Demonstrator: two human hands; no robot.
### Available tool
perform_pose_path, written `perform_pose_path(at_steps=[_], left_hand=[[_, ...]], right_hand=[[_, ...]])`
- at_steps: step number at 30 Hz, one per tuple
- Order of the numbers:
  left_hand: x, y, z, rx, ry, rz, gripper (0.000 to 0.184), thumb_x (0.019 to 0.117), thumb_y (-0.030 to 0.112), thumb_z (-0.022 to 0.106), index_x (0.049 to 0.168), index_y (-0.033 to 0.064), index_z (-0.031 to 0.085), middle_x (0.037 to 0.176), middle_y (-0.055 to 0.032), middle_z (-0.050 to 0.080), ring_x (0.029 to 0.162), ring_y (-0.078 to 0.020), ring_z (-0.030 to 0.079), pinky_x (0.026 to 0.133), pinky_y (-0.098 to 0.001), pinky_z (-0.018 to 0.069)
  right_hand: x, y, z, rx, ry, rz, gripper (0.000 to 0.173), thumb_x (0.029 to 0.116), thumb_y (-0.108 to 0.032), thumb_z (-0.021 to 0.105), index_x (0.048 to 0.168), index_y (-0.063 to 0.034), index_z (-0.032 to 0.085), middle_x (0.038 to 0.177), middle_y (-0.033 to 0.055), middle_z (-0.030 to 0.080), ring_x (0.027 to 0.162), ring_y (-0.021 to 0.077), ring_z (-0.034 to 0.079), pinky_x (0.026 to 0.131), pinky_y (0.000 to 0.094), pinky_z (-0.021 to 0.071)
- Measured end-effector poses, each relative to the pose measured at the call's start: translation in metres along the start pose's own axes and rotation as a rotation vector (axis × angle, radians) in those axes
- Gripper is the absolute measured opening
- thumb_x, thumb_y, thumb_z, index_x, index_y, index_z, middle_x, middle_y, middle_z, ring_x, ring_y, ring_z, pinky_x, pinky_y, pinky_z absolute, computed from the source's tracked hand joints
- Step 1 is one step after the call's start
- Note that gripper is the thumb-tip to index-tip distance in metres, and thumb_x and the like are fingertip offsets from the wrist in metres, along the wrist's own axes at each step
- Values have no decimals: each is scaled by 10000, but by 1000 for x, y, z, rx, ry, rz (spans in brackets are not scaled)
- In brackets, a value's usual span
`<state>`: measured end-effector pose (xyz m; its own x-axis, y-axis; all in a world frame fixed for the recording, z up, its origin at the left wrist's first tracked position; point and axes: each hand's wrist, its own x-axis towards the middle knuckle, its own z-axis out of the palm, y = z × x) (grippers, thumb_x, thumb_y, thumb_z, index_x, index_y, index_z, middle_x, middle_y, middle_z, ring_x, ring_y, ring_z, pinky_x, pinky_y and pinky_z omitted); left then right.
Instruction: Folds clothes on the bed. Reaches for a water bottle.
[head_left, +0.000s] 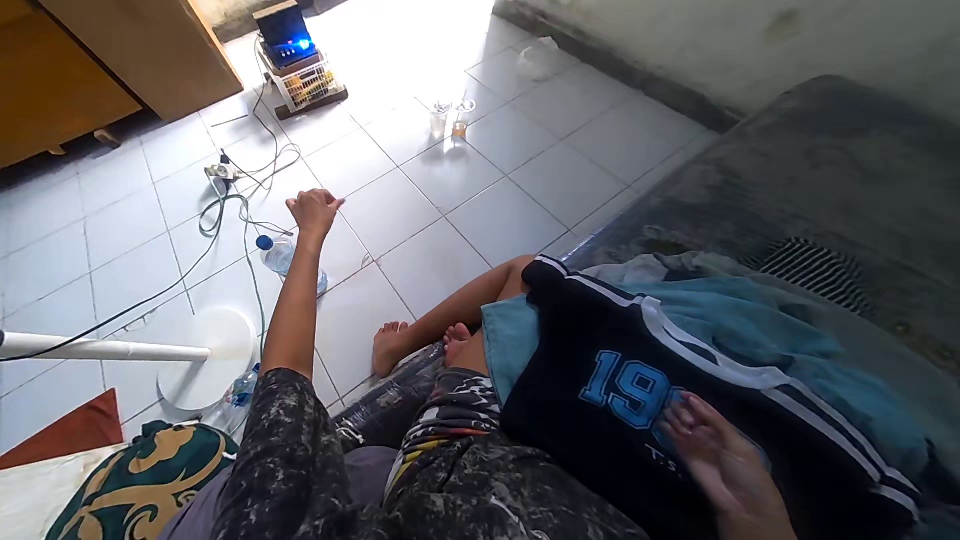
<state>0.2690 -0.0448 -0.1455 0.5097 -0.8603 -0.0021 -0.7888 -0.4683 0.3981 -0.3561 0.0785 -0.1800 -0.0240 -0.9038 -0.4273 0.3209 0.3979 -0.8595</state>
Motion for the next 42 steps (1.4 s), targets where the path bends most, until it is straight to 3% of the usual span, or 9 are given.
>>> perform_pose_path(at_steps=[2, 4, 9, 13, 20, 26, 32, 36, 42], left_hand=[[1, -5, -4, -3, 29, -29, 299, 955, 14, 605, 1244, -39, 658, 1249, -294, 656, 1243, -489, 571, 1063, -689, 336], [4, -21, -4, 1, 81, -39, 512, 844, -108, 632, 1351, -60, 579, 1412, -340, 517, 1348, -544, 434, 1054, -758, 276], [1, -80, 0, 79, 54, -293, 662, 964, 169, 682, 1487, -126, 403, 1659, -311, 163, 1535, -522, 119, 1127, -819, 30], [-21, -113, 13, 78, -108, -439, 570, 1094, 314, 464, 1488, -96, 427, 1646, -283, 244, 1507, -528, 215, 1124, -778, 192], [-56, -130, 48, -50, 180, -442, 400, 1038, 108, 544, 1353, -134, 495, 1473, -392, 398, 1198, -564, 565, 983, -646, 485], [-108, -141, 53, -72, 196, -523, 476, 1053, 268, 563, 1322, -125, 534, 1326, -403, 531, 1203, -539, 575, 1006, -630, 457], [-158, -133, 85, 12, 187, -412, 453, 1054, 245, 535, 1276, -148, 571, 1159, -371, 651, 1117, -525, 644, 954, -640, 487], [-154, -91, 93, -6, 226, -196, 336, 980, 167, 629, 1114, -140, 654, 1048, -360, 680, 986, -539, 677, 837, -689, 503], [-135, -53, 85, -69, 145, -240, 281, 951, 142, 670, 1109, -90, 680, 1017, -349, 687, 1014, -537, 663, 868, -686, 486]], right_hand=[[-1, 1, -1, 7, 7, 1, 403, 1069, -175, 285, 907, -258, 645, 623, -167, 585, 542, -47, 525, 566, 126, 465], [-2, 2, -2, 11, 2, 1, 397, 1064, -177, 292, 910, -262, 647, 629, -167, 593, 543, -46, 530, 568, 125, 467], [-5, 4, -3, -24, -1, -7, 387, 1080, -176, 253, 952, -258, 610, 641, -184, 587, 559, -47, 527, 587, 138, 466], [-7, 8, -3, 3, 9, -28, 395, 1075, -181, 273, 939, -264, 635, 643, -181, 597, 557, -48, 530, 578, 136, 462], [-5, 11, 4, -14, 81, -28, 367, 1075, -151, 291, 949, -220, 628, 621, -160, 576, 535, -37, 517, 570, 131, 465], [-8, 10, 10, 5, 88, -57, 369, 1073, -114, 282, 942, -187, 619, 611, -146, 583, 525, -35, 521, 560, 127, 465], [-8, 13, 15, -33, 111, -86, 322, 1074, -77, 315, 971, -135, 613, 614, -142, 585, 522, -34, 528, 551, 124, 471], [-12, 17, 16, -20, 119, -65, 276, 1060, -60, 357, 985, -108, 618, 632, -126, 584, 529, -25, 529, 548, 128, 470], [-22, 19, 20, 62, 184, -59, 250, 1054, -15, 387, 990, -50, 626, 638, -87, 577, 525, -6, 529, 542, 141, 473]])
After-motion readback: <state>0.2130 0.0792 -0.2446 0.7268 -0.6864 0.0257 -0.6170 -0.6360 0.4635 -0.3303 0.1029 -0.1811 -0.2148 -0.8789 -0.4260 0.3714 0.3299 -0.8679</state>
